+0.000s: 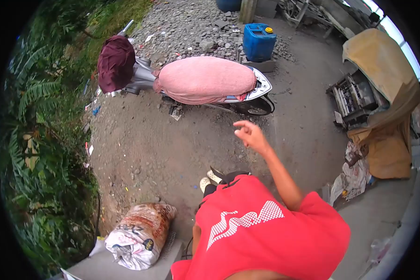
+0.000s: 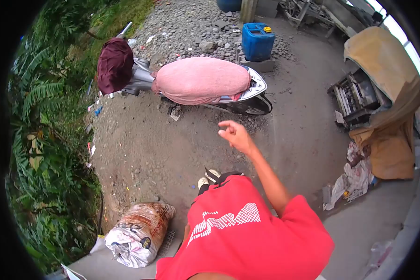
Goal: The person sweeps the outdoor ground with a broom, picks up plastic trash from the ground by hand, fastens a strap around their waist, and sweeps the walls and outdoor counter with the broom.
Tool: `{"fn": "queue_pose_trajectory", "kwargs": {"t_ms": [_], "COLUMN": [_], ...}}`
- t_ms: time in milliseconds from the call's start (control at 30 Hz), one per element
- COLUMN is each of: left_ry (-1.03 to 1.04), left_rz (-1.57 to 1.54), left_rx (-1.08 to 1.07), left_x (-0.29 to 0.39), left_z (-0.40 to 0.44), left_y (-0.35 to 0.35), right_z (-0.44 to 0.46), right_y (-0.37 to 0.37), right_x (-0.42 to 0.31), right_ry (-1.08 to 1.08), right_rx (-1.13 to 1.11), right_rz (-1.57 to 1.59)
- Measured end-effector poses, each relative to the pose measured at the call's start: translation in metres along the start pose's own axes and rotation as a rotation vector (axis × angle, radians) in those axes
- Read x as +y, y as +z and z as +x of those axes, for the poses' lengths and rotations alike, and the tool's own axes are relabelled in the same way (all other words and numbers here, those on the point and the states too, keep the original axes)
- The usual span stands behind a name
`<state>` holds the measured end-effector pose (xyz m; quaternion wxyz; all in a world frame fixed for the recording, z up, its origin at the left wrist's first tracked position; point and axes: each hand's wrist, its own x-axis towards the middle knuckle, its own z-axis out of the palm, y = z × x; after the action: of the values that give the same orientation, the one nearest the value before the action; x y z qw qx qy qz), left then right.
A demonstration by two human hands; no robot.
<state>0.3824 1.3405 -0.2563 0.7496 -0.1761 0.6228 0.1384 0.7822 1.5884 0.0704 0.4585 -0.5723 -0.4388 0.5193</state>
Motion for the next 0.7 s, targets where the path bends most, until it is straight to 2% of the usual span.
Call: {"fn": "queue_pose_trajectory", "kwargs": {"t_ms": [67,133,167,233,300,467,600,667,700], "left_ry": [-0.001,-0.006,-0.004,0.003,0.017,0.042,0.113,0.119,0.020], "left_rz": [0.118,0.218,0.264,0.347,0.424,0.556,0.746,0.832,0.830], "left_rx": [0.016,0.038,0.047,0.061,0.063,0.067,0.035,-0.025,-0.067], "left_x": [0.055,0.103,0.126,0.171,0.211,0.273,0.277,0.275,0.279], "left_z": [-0.003,-0.004,-0.004,-0.004,-0.005,-0.011,-0.020,0.005,0.007], "left_y": [-0.002,0.000,0.004,0.013,0.030,0.075,0.096,0.094,0.094], "right_z": [-0.052,-0.107,-0.131,-0.173,-0.200,-0.231,-0.244,-0.252,-0.255], "right_y": [-0.002,0.003,0.009,0.025,0.048,0.081,0.091,0.096,0.096], "right_x": [-0.127,-0.221,-0.255,-0.296,-0.320,-0.322,-0.319,-0.318,-0.318], "right_ry": [-0.562,-1.243,-1.516,-1.833,-1.951,-1.897,-1.854,-1.854,-1.859], "right_rx": [0.222,0.393,0.433,0.463,0.441,0.425,0.477,0.501,0.521], "right_rz": [-0.045,-0.046,-0.144,-0.427,-0.671,-0.931,-0.987,-1.022,-1.022]}}
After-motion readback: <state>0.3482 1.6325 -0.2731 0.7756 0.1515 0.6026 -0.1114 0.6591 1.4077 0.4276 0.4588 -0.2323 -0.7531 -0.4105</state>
